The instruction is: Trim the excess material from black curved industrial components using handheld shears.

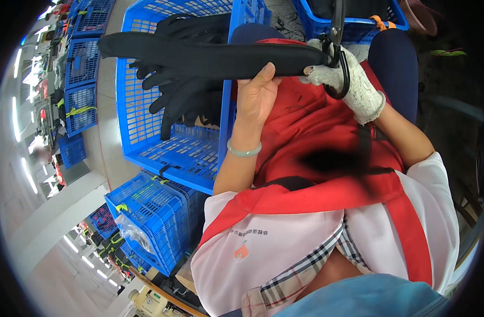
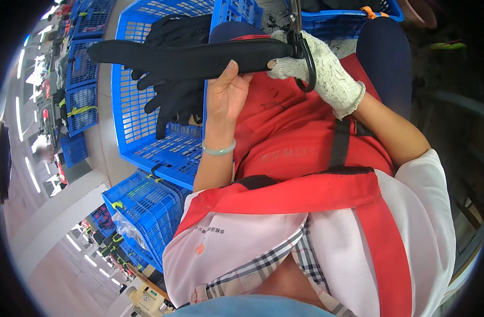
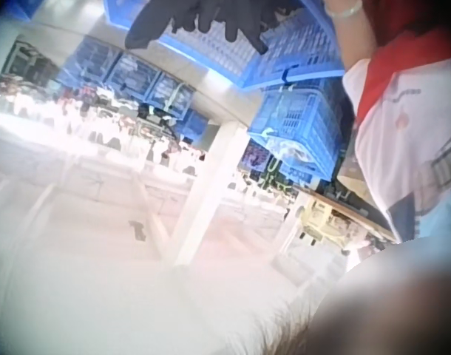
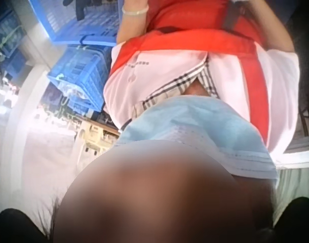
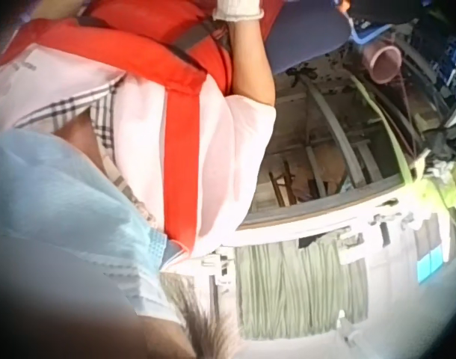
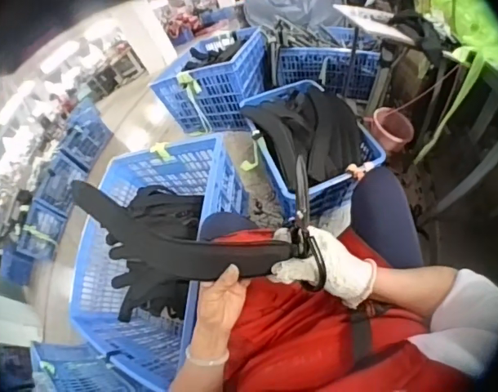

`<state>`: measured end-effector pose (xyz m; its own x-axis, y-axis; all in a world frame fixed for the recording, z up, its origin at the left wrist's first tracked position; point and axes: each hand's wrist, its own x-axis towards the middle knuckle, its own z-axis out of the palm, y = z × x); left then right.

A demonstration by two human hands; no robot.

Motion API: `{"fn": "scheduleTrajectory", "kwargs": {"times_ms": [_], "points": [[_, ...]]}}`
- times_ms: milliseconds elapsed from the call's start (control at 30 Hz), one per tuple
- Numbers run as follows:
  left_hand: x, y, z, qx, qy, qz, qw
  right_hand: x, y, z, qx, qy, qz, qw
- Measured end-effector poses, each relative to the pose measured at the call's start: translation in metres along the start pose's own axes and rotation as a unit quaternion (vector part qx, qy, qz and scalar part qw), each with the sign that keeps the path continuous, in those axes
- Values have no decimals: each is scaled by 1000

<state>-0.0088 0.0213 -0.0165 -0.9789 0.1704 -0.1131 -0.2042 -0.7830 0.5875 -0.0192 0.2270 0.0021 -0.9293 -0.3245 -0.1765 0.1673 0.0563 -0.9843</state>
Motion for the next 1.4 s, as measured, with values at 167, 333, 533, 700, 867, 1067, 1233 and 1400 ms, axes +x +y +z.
{"fn": "scheduleTrajectory", "kwargs": {"times_ms": [167,333,533,700,867,1067,1233,1400], "points": [[3,2,-5,88,-16,58,994,-2,2,8,-11,46,-66,997],[1,-17,12,80,28,63,994,8,11,30,-144,72,-234,959],[1,14,7,94,6,69,993,-15,-16,-5,-200,-44,-98,974],[-4,23,-1,94,-35,48,994,-36,-20,-18,-352,-91,-57,930],[-6,12,11,87,-23,49,995,-36,-19,-19,-396,-115,-51,910],[-11,18,10,107,-24,47,993,-32,-28,-17,-344,-164,46,923],[-13,16,4,106,-19,45,993,-35,-25,-15,-354,-148,-24,923],[-11,16,-10,169,-60,49,983,-33,-32,-11,-350,-151,5,924]]}}
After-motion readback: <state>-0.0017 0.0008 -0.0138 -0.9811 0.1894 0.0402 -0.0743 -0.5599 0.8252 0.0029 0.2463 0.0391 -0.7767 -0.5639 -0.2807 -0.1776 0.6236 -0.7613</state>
